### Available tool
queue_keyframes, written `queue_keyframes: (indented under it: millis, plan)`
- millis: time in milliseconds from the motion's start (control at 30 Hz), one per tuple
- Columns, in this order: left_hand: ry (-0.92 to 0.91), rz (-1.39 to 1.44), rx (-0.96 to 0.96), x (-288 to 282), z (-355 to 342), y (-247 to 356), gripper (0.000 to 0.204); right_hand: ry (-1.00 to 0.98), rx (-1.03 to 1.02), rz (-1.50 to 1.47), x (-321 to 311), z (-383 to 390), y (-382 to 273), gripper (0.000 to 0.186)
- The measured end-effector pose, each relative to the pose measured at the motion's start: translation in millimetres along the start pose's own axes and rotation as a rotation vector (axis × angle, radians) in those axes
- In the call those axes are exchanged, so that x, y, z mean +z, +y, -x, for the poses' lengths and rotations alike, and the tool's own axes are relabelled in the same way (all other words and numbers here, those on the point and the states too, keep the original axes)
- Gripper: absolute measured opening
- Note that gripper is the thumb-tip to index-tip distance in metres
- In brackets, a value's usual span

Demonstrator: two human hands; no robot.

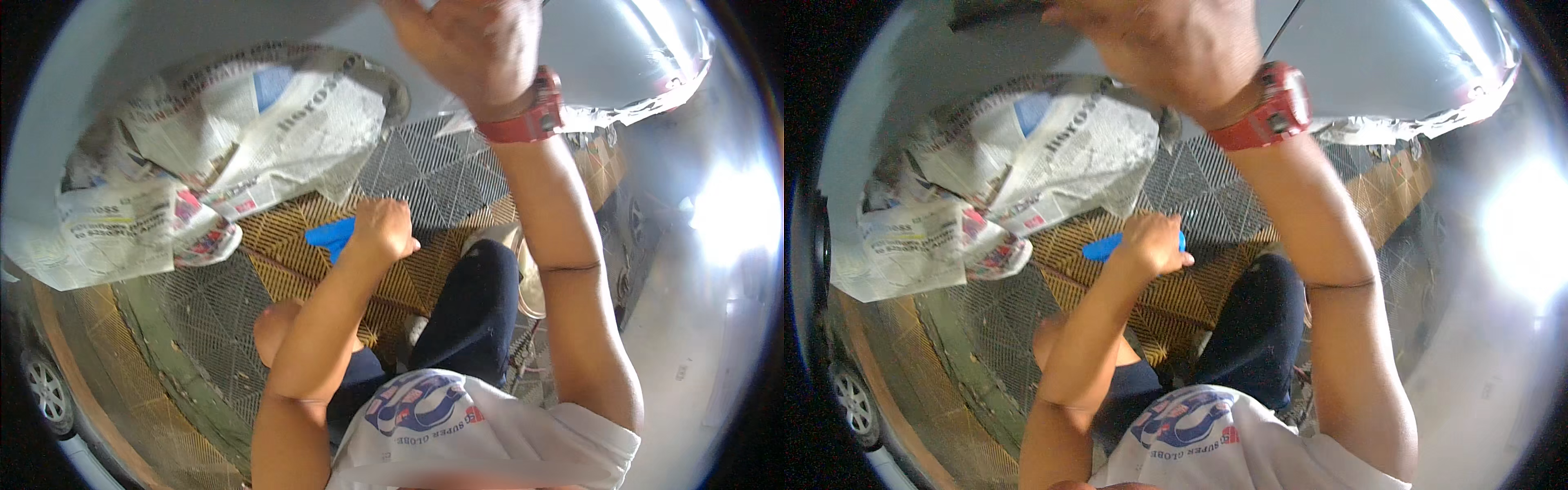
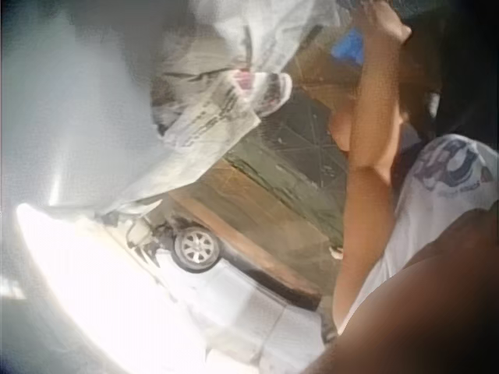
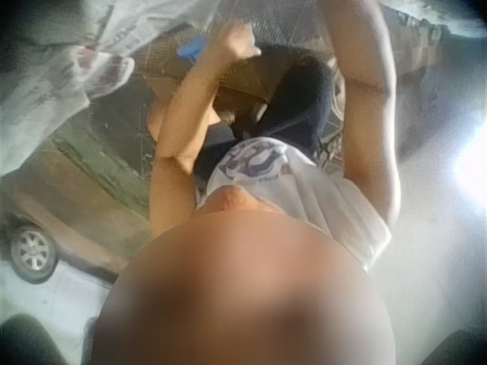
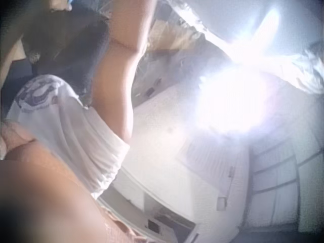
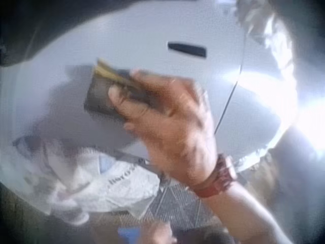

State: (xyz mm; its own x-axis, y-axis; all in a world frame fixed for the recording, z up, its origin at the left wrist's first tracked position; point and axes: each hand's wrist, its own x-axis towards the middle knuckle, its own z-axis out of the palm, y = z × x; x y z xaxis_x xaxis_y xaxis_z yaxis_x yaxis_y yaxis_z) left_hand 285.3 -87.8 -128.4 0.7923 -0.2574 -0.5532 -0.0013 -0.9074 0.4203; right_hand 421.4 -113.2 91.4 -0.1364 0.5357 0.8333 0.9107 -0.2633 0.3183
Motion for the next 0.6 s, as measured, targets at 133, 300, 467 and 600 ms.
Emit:
queue_keyframes:
  millis: [133,300,467,600]
  plan:
    - [0.088,-0.044,0.025,3,1,7,0.067,0.128,0.090,0.076,-4,72,19,0.051]
    - [0.168,-0.064,0.040,8,8,-2,0.064,0.164,0.424,0.211,10,216,9,0.050]
    - [0.232,-0.060,0.067,13,6,2,0.059,0.061,0.693,0.203,39,351,-4,0.059]
    - [0.176,-0.063,0.042,20,3,2,0.061,0.175,0.646,0.224,42,291,-12,0.057]
